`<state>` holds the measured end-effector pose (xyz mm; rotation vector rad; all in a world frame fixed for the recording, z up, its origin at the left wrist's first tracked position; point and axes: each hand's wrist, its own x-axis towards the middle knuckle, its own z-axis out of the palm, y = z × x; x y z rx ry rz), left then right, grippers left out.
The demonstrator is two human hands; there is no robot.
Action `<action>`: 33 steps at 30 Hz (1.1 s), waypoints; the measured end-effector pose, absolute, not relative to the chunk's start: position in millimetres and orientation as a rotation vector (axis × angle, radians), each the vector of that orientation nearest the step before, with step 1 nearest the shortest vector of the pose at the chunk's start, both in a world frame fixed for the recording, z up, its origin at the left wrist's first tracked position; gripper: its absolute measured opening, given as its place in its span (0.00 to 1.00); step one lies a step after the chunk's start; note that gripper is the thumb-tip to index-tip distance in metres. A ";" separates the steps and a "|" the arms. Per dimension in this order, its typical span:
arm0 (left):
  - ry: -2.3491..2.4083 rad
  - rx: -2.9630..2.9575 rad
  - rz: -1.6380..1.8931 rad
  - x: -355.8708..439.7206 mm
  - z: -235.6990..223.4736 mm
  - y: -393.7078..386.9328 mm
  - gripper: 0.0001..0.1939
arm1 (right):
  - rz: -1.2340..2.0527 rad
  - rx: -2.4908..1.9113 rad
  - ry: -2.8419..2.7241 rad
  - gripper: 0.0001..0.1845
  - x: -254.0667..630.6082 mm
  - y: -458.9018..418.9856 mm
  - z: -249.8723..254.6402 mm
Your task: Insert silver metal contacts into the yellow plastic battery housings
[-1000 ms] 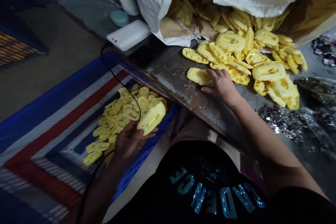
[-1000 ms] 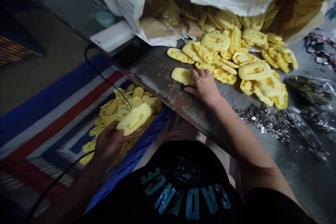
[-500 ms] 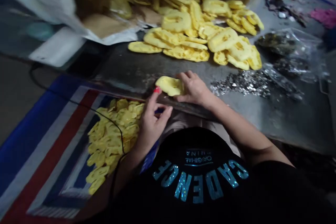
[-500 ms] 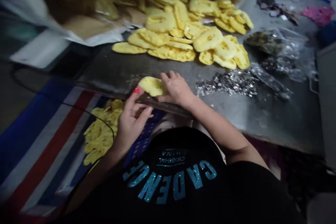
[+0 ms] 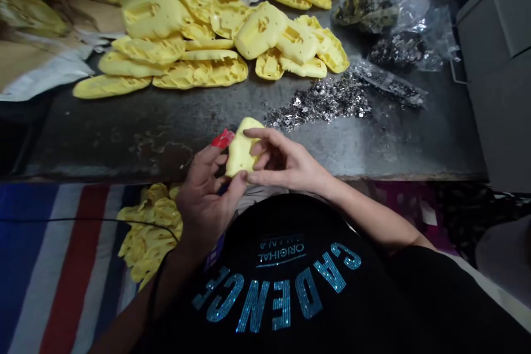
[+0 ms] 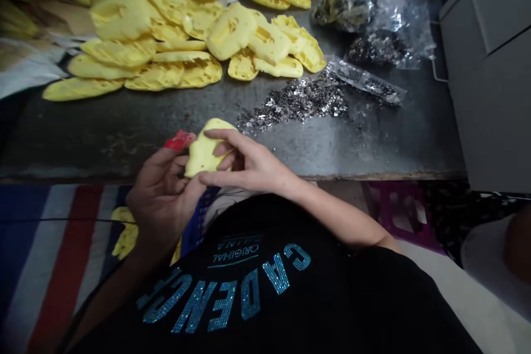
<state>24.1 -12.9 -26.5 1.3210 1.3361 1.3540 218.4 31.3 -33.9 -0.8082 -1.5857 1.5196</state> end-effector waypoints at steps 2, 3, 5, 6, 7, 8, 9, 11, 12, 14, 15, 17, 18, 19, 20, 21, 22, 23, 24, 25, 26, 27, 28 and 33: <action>1.274 1.271 1.296 26.8 -9.3 -16.8 0.41 | 1.354 -0.834 -1.638 0.32 252.7 17.3 -27.2; 1.273 1.210 1.184 26.3 0.4 -19.3 0.40 | 1.166 -0.923 -1.705 0.24 274.1 13.0 -25.1; 1.267 1.104 0.859 23.0 16.8 -23.3 0.36 | 0.753 -1.158 -1.787 0.11 324.0 12.4 -25.9; 1.263 1.056 0.728 21.1 21.7 -24.2 0.34 | 0.578 -1.282 -1.806 0.10 350.7 15.9 -28.9; 1.260 1.021 0.636 19.9 24.0 -24.3 0.32 | 0.412 -1.420 -1.798 0.12 376.7 21.3 -33.5; 1.249 1.003 0.585 19.7 23.7 -23.6 0.29 | 0.268 -1.587 -1.784 0.15 400.3 27.7 -38.9; 1.235 0.988 0.566 20.7 21.6 -22.6 0.25 | 0.163 -1.766 -1.761 0.22 419.6 34.1 -44.3; 1.207 0.912 0.540 25.8 15.2 -20.7 0.20 | 0.117 -1.985 -1.787 0.32 440.1 43.1 -53.1; 1.197 0.839 0.506 29.0 12.4 -20.2 0.20 | 0.137 -2.002 -1.836 0.33 440.4 44.6 -55.6; 1.196 0.663 0.406 34.4 9.6 -20.7 0.24 | 0.204 -1.916 -1.953 0.31 424.9 40.6 -56.4; 1.201 0.609 0.363 36.0 9.5 -21.4 0.25 | 0.253 -1.841 -2.009 0.29 412.8 35.6 -55.2; 1.210 0.667 0.327 36.5 9.8 -22.9 0.26 | 0.390 -1.659 -2.072 0.24 391.1 22.1 -51.3; 1.212 0.747 0.318 35.5 9.5 -23.4 0.26 | 0.452 -1.568 -2.051 0.22 385.4 15.2 -49.2; 1.214 0.820 0.306 33.9 8.4 -23.6 0.27 | 0.480 -1.507 -1.988 0.19 384.8 9.2 -47.4; 1.215 0.862 0.285 31.7 6.6 -23.6 0.27 | 0.467 -1.484 -1.894 0.16 389.7 4.8 -46.2; 1.211 0.863 0.259 29.3 4.3 -23.3 0.29 | 0.420 -1.498 -1.782 0.13 399.7 2.7 -45.8; 1.206 0.830 0.230 26.7 1.7 -22.9 0.32 | 0.340 -1.546 -1.666 0.11 413.8 3.0 -46.3; 1.200 0.788 0.204 24.2 -0.9 -22.4 0.34 | 0.252 -1.620 -1.570 0.09 430.6 6.0 -47.5; 1.190 0.759 0.189 22.0 -3.1 -21.9 0.37 | 0.190 -1.688 -1.525 0.09 448.5 11.4 -49.4; 1.180 0.751 0.183 20.0 -4.8 -21.4 0.38 | 0.154 -1.758 -1.507 0.09 465.8 18.7 -51.7; 1.171 0.756 0.184 18.1 -6.0 -21.0 0.38 | 0.138 -1.832 -1.520 0.10 481.2 27.6 -53.9; 1.164 0.769 0.192 16.3 -6.9 -20.7 0.37 | 0.126 -1.907 -1.551 0.12 493.4 37.1 -55.9; 1.159 0.785 0.204 14.4 -8.0 -20.6 0.36 | 0.120 -1.984 -1.599 0.15 501.7 46.6 -57.3; 1.174 0.840 0.271 1.8 -26.7 -21.1 0.29 | 0.109 -2.120 -1.805 0.21 486.9 65.9 -54.8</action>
